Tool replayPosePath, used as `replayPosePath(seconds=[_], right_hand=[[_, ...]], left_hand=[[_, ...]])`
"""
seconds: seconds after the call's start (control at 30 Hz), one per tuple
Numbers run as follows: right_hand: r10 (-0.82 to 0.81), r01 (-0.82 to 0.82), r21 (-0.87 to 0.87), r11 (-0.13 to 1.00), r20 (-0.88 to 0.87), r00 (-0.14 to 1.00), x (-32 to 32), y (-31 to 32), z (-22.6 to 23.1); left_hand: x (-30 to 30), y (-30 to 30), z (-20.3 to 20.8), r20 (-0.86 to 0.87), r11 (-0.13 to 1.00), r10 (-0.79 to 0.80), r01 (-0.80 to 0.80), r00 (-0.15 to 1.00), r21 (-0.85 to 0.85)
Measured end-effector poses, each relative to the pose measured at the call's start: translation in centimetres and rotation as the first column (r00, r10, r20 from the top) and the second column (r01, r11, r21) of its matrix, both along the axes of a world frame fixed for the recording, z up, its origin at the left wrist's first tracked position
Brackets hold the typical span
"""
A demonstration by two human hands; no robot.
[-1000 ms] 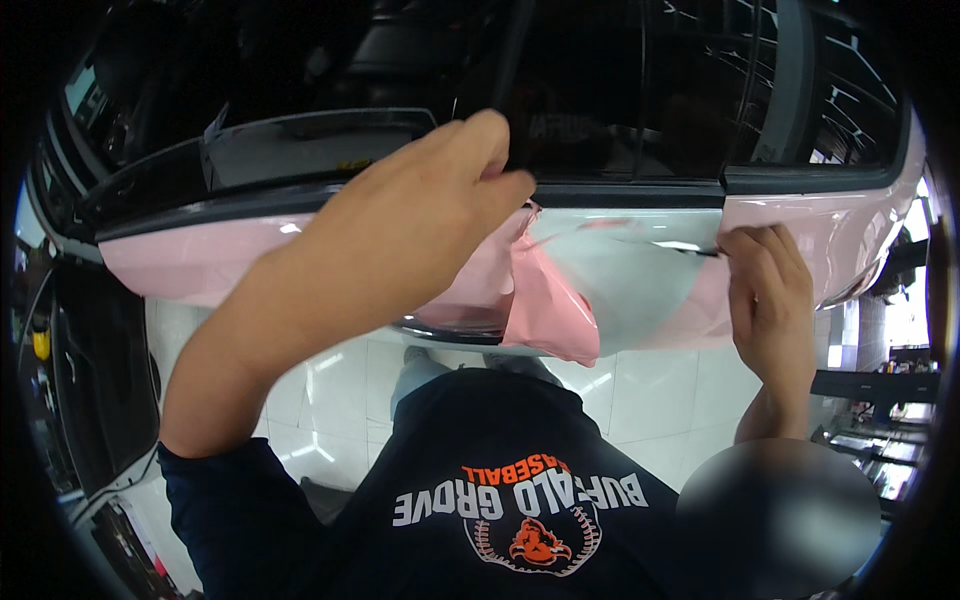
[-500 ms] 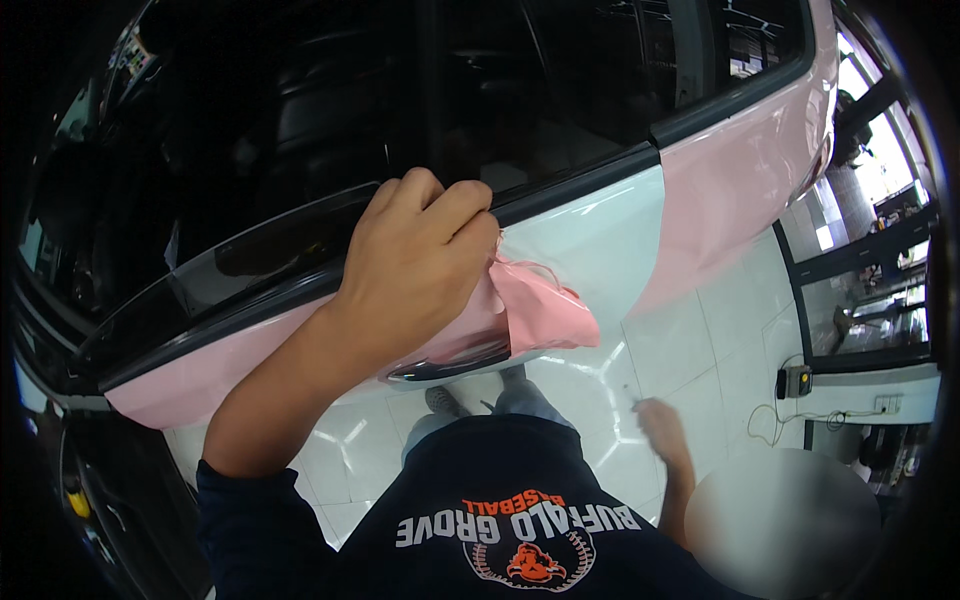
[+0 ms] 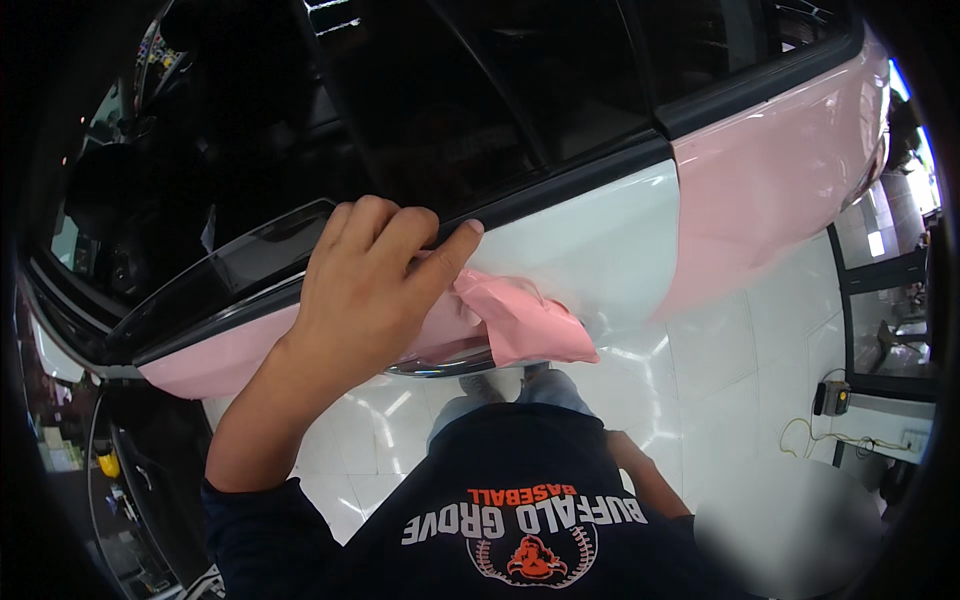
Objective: The person applies a pink vinyl wrap to the side of a white car, focusing on the door handle area. They use a heat gun to warm the material and a squeegee to smooth it out, ensuring a tight fit around the contours of the handle. The person also uses a knife to trim excess vinyl and a cloth to wipe the surface.
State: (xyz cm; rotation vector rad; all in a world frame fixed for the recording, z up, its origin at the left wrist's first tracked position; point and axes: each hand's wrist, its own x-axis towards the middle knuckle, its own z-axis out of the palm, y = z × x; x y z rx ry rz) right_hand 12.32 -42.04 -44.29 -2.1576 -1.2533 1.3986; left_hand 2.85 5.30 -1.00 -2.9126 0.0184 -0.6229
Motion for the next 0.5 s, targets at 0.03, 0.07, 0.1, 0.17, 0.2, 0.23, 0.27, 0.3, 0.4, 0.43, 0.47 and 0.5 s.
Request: replayPosePath(seconds=[0.03,0.07,0.1,0.17,0.2,0.23,0.27,0.3,0.4,0.43,0.47,0.5], right_hand=[[0.053,-0.054,0.055,0.997,0.019,0.998,0.8,1.2,0.3],[-0.009,0.011,0.120,0.993,-0.019,1.000,1.6,2.3,0.8],[-0.100,0.100,0.110,0.989,-0.005,0.995,1.8,2.9,0.4],[-0.290,0.287,0.095,0.953,0.022,0.957,2.3,3.6,-1.8],[-0.214,0.201,0.130,0.971,0.093,0.973,2.7,3.8,-2.3],[-0.110,0.101,0.072,0.992,0.136,0.985,3.1,3.7,-2.7],[-0.006,0.004,0.012,1.000,0.173,0.985,3.5,3.7,-3.0],[0.099,-0.090,-0.054,0.994,0.204,0.974,3.9,3.8,-3.3],[0.095,-0.062,-0.162,0.985,0.204,0.974,5.1,4.9,1.0],[0.094,-0.048,-0.201,0.978,0.223,0.970,5.8,5.7,3.7],[0.077,-0.027,-0.199,0.980,0.249,0.965,6.2,7.5,8.8],[-0.029,0.048,-0.061,0.997,0.283,0.959,6.6,8.6,11.4]], left_hand=[[0.0,-0.1,-0.2,0.032,0.999,-0.023,0.022,0.999,0.036],[0.2,-0.2,-0.5,0.062,0.996,-0.048,0.043,0.997,0.072],[0.4,-0.2,-0.7,0.094,0.992,-0.080,0.070,0.992,0.106],[1.1,-0.3,-0.6,0.092,0.994,-0.079,0.072,0.993,0.077],[1.1,-0.3,-0.7,0.094,0.996,-0.075,0.070,0.993,0.062],[1.0,-0.1,-1.0,0.122,0.996,-0.083,0.078,0.989,0.043],[1.0,0.1,-1.5,0.150,0.996,-0.092,0.090,0.984,0.025],[1.1,0.3,-1.7,0.177,0.995,-0.102,0.102,0.979,0.006],[0.8,0.2,-2.2,0.206,0.995,-0.091,0.098,0.974,-0.028],[0.9,0.1,-2.6,0.225,0.995,-0.079,0.091,0.971,-0.043],[0.6,0.1,-3.0,0.239,0.995,-0.065,0.081,0.969,-0.057],[0.5,0.1,-3.1,0.256,0.994,-0.057,0.077,0.965,-0.072]])
